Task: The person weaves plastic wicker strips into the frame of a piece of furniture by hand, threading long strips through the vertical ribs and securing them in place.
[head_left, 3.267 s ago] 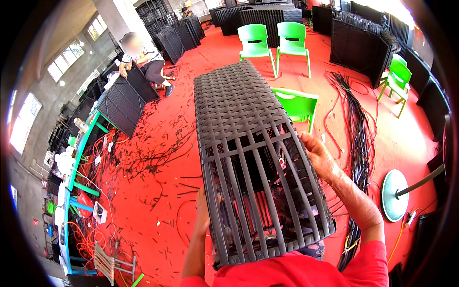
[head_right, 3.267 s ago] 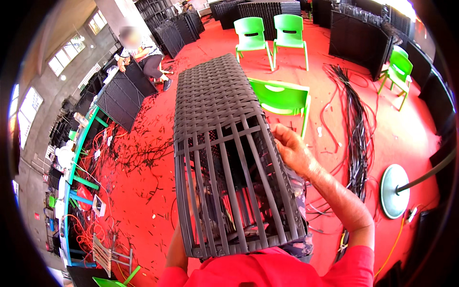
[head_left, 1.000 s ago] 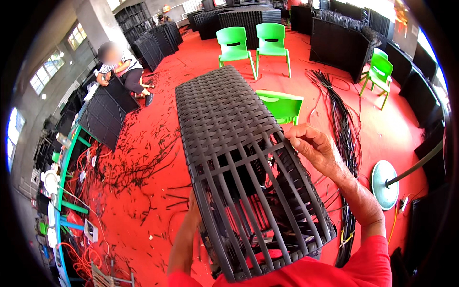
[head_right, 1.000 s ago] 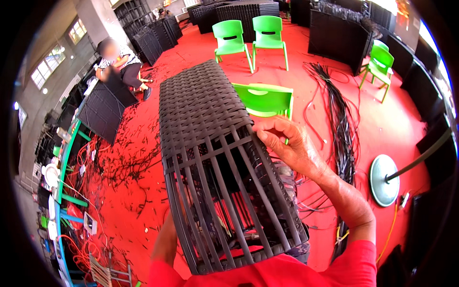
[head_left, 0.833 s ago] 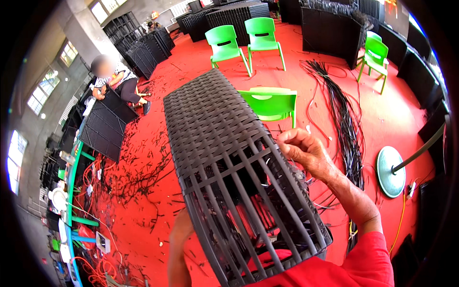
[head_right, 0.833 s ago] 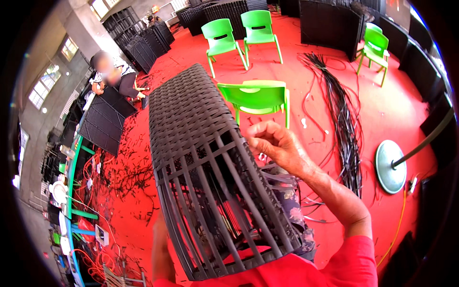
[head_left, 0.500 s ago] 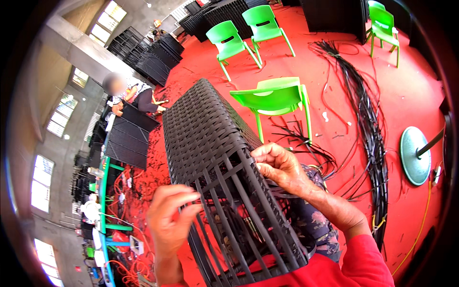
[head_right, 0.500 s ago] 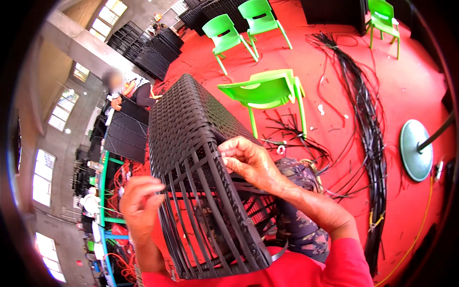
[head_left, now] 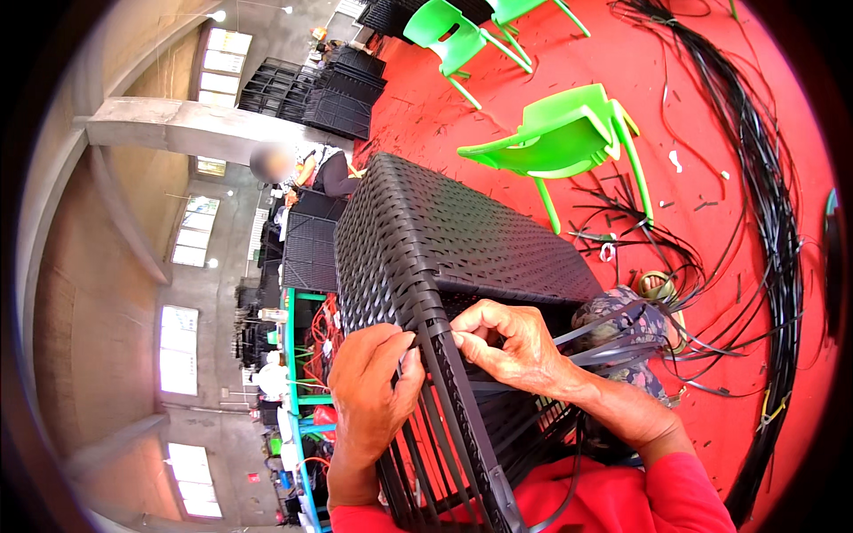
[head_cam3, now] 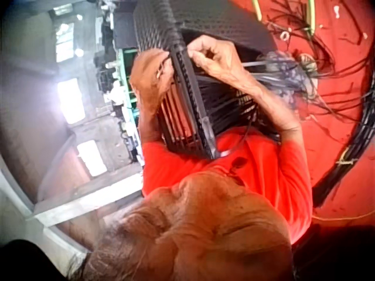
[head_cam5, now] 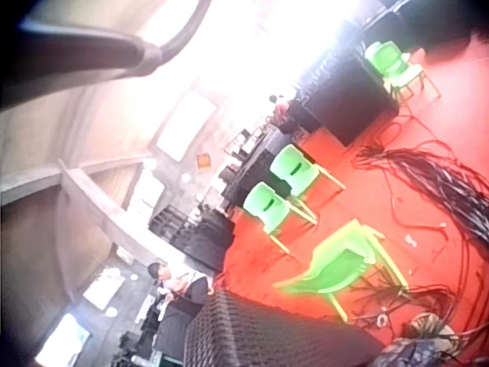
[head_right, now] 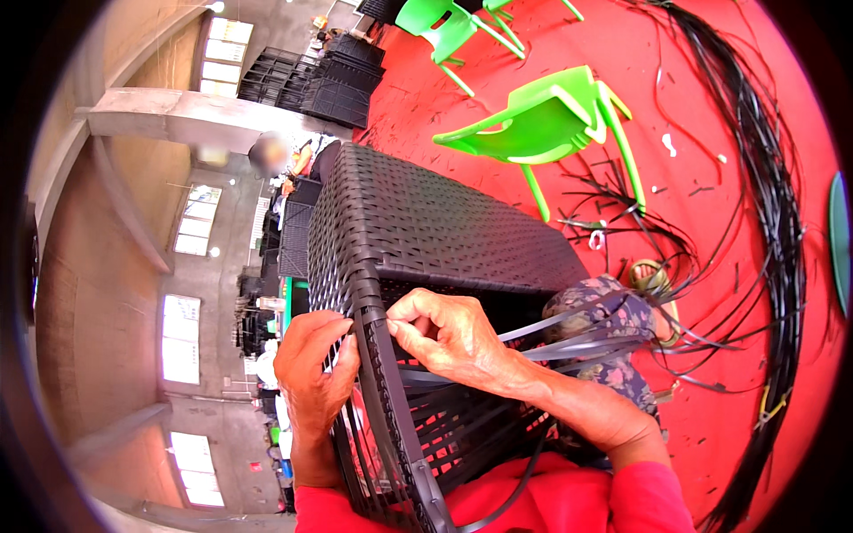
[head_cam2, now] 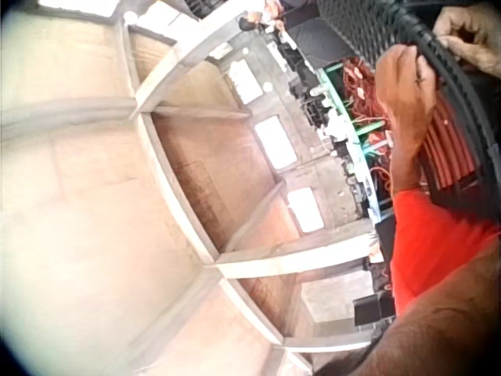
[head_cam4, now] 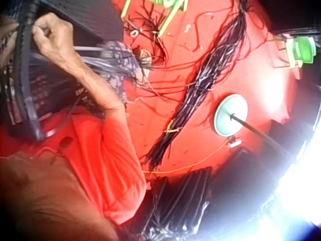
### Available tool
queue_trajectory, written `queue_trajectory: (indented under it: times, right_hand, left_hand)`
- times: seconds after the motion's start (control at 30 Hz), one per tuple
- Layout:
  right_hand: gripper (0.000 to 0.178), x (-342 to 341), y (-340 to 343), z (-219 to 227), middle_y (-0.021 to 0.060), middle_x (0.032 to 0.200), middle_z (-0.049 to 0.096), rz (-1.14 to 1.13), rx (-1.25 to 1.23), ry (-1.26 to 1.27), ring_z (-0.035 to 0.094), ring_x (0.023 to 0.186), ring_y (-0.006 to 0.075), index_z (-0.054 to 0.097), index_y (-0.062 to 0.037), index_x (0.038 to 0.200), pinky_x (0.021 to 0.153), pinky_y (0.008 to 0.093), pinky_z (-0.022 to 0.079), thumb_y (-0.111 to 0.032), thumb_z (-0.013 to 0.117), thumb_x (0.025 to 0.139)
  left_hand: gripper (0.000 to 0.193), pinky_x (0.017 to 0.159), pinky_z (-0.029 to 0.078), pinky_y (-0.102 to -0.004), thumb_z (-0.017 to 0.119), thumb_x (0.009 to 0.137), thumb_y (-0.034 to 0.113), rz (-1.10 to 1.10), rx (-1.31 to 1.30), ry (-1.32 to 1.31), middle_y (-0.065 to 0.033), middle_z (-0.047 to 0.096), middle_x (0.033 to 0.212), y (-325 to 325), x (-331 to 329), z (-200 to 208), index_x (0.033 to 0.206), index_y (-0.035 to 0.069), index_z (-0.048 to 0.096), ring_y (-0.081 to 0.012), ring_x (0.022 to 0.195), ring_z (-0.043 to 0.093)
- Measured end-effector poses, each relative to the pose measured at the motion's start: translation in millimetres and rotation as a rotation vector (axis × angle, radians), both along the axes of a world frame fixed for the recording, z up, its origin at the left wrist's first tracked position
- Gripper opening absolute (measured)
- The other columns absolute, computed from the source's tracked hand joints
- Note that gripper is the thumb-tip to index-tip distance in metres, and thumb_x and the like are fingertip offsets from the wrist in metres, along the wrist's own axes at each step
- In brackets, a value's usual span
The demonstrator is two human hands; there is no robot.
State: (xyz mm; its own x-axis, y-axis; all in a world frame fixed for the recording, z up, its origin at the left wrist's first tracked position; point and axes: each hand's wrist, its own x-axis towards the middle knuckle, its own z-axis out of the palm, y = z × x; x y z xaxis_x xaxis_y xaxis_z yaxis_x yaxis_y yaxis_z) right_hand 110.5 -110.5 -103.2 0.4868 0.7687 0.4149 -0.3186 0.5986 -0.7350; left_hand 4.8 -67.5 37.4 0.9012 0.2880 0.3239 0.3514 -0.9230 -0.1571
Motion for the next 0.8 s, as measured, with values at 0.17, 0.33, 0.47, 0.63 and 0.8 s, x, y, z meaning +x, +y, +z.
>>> queue_trajectory:
  times: [0.17,0.33,0.47,0.63,0.8]
  right_hand:
    - [0.006,5.0,2.7,-0.1,0.0024,0.058,0.055,0.011,0.024,0.016,0.050,0.049,0.0054,0.057,-0.0021,0.082,0.043,0.0222,0.040,-0.005,0.060,0.077]
    - [0.005,2.0,3.8,1.4,0.0038,0.059,0.055,-0.024,0.035,0.026,0.051,0.048,0.0066,0.057,-0.0018,0.080,0.042,0.0229,0.039,-0.004,0.060,0.076]
    - [0.005,0.9,7.1,-1.3,0.0059,0.061,0.055,-0.164,0.076,-0.054,0.053,0.047,0.0097,0.056,-0.0016,0.079,0.040,0.0240,0.039,-0.004,0.060,0.076]
    - [0.009,4.0,3.1,-2.7,0.0091,0.066,0.057,-0.126,0.105,-0.090,0.058,0.054,0.0171,0.056,-0.0012,0.084,0.045,0.0270,0.043,-0.003,0.061,0.076]
    - [0.016,6.4,7.6,-3.0,0.0115,0.072,0.058,-0.262,0.129,-0.130,0.060,0.064,0.0259,0.056,-0.0007,0.089,0.054,0.0303,0.048,-0.004,0.062,0.075]
  left_hand:
    - [0.024,0.064,0.046,-0.0330,0.062,0.064,-0.003,0.024,0.058,-0.025,-0.0120,0.058,0.084,0.9,2.7,-6.3,0.088,0.000,0.058,-0.0266,0.074,0.057]
    - [0.030,0.068,0.046,-0.0330,0.062,0.063,-0.004,0.066,0.077,-0.071,-0.0117,0.059,0.088,-0.8,-0.8,-12.0,0.092,0.001,0.058,-0.0264,0.078,0.058]
    - [0.027,0.076,0.045,-0.0325,0.056,0.066,-0.008,0.003,0.108,-0.018,-0.0125,0.061,0.089,2.5,5.2,-14.6,0.092,-0.001,0.060,-0.0263,0.082,0.059]
    - [0.025,0.073,0.046,-0.0324,0.055,0.067,-0.009,-0.028,0.133,-0.065,-0.0141,0.062,0.087,4.2,2.0,-17.8,0.091,-0.002,0.061,-0.0267,0.080,0.060]
    - [0.025,0.072,0.046,-0.0321,0.056,0.067,-0.009,0.018,0.074,-0.079,-0.0137,0.062,0.088,4.1,3.7,-17.9,0.091,-0.002,0.060,-0.0265,0.080,0.060]
